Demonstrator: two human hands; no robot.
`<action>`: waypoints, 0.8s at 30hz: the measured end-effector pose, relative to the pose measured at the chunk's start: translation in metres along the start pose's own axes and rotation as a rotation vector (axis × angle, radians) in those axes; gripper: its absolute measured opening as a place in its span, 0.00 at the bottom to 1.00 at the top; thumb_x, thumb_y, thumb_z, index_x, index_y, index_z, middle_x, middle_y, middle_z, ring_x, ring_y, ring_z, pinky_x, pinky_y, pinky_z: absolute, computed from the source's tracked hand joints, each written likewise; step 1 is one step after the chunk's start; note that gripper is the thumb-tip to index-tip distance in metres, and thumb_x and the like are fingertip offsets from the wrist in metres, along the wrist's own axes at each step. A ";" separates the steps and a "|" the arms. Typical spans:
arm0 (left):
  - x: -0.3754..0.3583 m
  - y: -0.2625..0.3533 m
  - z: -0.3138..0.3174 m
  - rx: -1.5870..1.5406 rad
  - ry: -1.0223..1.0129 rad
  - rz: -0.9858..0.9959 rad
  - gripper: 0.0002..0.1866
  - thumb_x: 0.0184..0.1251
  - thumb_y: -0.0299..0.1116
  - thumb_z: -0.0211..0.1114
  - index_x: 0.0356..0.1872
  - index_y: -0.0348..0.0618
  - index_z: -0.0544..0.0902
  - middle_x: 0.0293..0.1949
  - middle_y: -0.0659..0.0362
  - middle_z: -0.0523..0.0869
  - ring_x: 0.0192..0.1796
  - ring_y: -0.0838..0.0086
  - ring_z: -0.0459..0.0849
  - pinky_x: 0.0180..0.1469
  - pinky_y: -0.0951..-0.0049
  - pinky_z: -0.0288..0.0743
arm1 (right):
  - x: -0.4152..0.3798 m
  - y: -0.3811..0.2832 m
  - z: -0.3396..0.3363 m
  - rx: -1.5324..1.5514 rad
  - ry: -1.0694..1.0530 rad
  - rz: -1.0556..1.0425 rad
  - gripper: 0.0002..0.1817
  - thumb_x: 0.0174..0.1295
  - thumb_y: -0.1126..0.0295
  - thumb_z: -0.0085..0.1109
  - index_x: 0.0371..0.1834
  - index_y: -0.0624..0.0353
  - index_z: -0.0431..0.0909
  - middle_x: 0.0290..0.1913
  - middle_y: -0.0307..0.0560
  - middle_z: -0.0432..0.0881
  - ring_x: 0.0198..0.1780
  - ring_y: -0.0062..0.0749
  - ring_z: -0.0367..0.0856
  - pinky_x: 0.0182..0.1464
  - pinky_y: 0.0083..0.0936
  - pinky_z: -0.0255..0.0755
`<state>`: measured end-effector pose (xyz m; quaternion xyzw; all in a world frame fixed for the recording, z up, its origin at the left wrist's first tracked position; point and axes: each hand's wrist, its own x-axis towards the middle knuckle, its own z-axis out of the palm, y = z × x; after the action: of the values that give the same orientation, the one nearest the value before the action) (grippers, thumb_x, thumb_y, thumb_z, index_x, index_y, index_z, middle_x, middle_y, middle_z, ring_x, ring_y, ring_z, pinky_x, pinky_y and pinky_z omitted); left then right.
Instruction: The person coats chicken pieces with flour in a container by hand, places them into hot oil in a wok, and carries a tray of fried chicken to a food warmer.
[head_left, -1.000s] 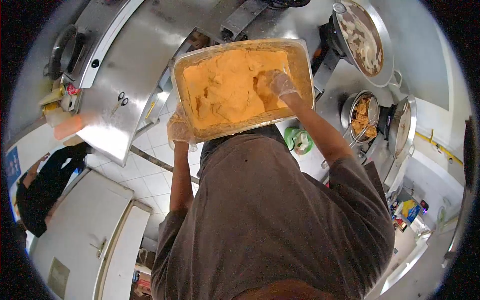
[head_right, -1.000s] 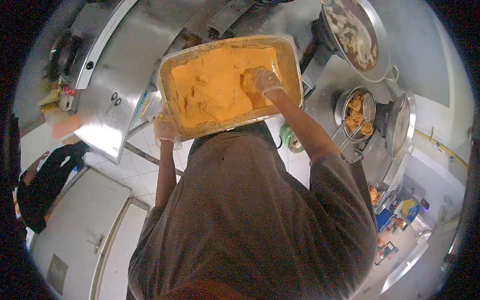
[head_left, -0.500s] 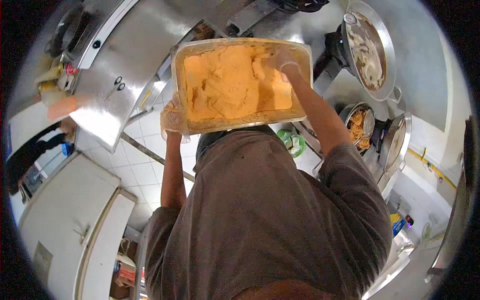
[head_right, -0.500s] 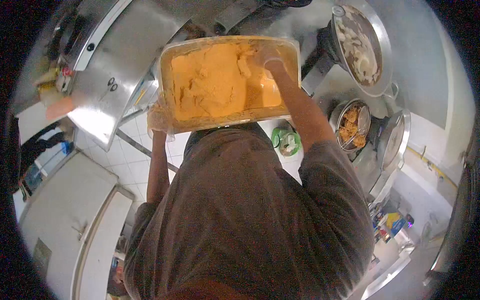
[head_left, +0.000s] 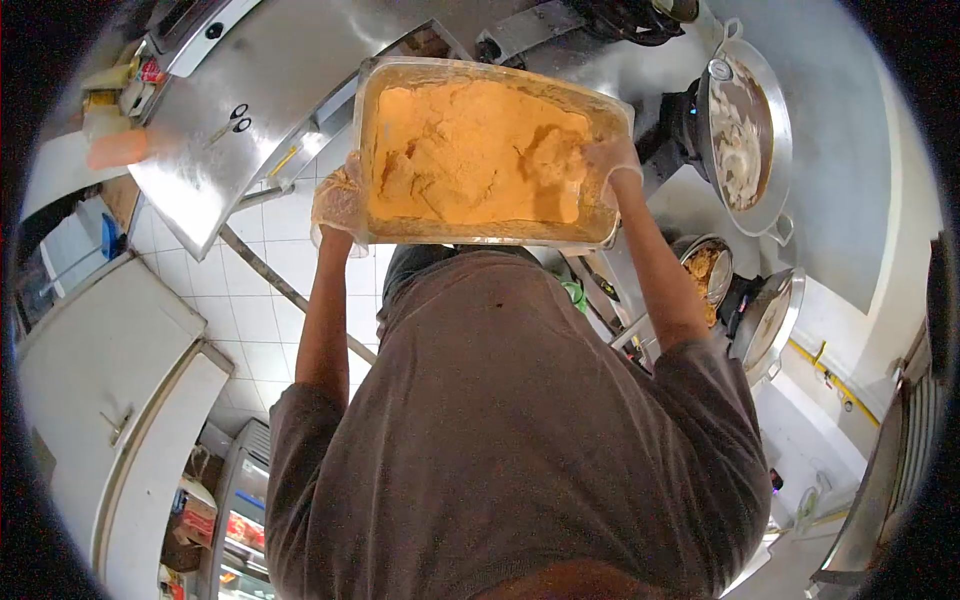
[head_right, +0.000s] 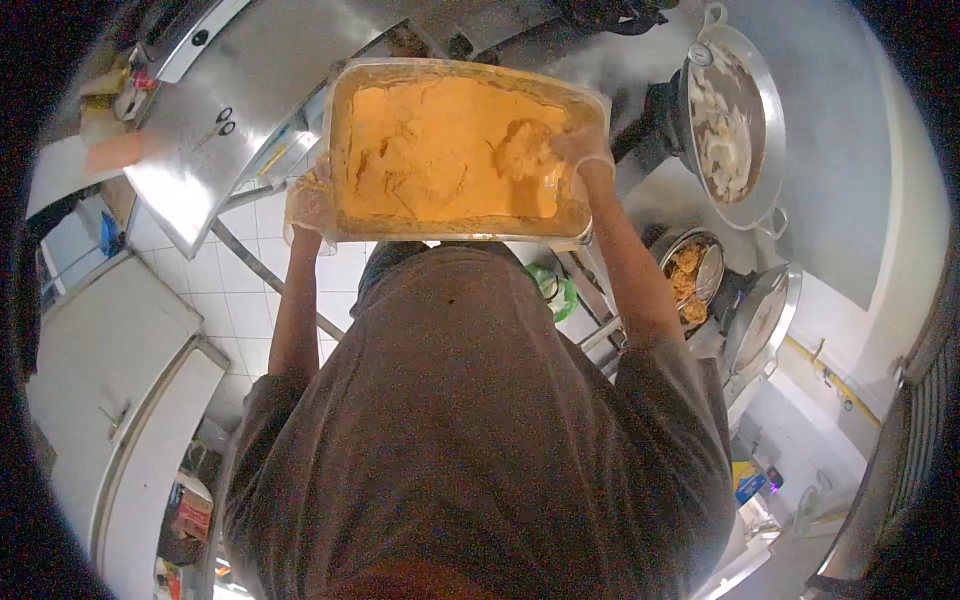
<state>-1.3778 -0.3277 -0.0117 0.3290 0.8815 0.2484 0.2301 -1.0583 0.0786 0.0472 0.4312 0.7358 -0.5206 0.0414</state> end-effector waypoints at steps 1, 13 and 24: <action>0.000 0.004 -0.002 0.064 0.030 0.034 0.24 0.69 0.47 0.52 0.60 0.44 0.73 0.44 0.53 0.84 0.44 0.56 0.82 0.44 0.57 0.75 | 0.006 0.024 0.000 -0.197 -0.001 -0.050 0.09 0.58 0.72 0.62 0.40 0.62 0.78 0.29 0.47 0.82 0.27 0.34 0.81 0.28 0.28 0.75; 0.003 0.018 -0.016 0.136 -0.011 -0.016 0.21 0.71 0.45 0.49 0.58 0.47 0.75 0.42 0.49 0.84 0.42 0.54 0.83 0.41 0.57 0.76 | -0.042 -0.066 0.028 -0.568 0.095 0.105 0.11 0.55 0.66 0.64 0.35 0.63 0.80 0.25 0.47 0.82 0.23 0.34 0.79 0.24 0.28 0.72; 0.001 0.039 -0.032 0.099 -0.146 -0.142 0.20 0.70 0.43 0.50 0.59 0.49 0.75 0.47 0.52 0.84 0.47 0.58 0.83 0.46 0.59 0.76 | -0.052 -0.041 0.004 -0.219 0.139 0.274 0.14 0.53 0.62 0.63 0.40 0.57 0.84 0.38 0.50 0.86 0.36 0.40 0.85 0.40 0.32 0.78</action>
<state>-1.3786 -0.3103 0.0353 0.2938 0.8947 0.1629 0.2942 -1.0551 0.0409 0.1018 0.5552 0.7234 -0.3959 0.1078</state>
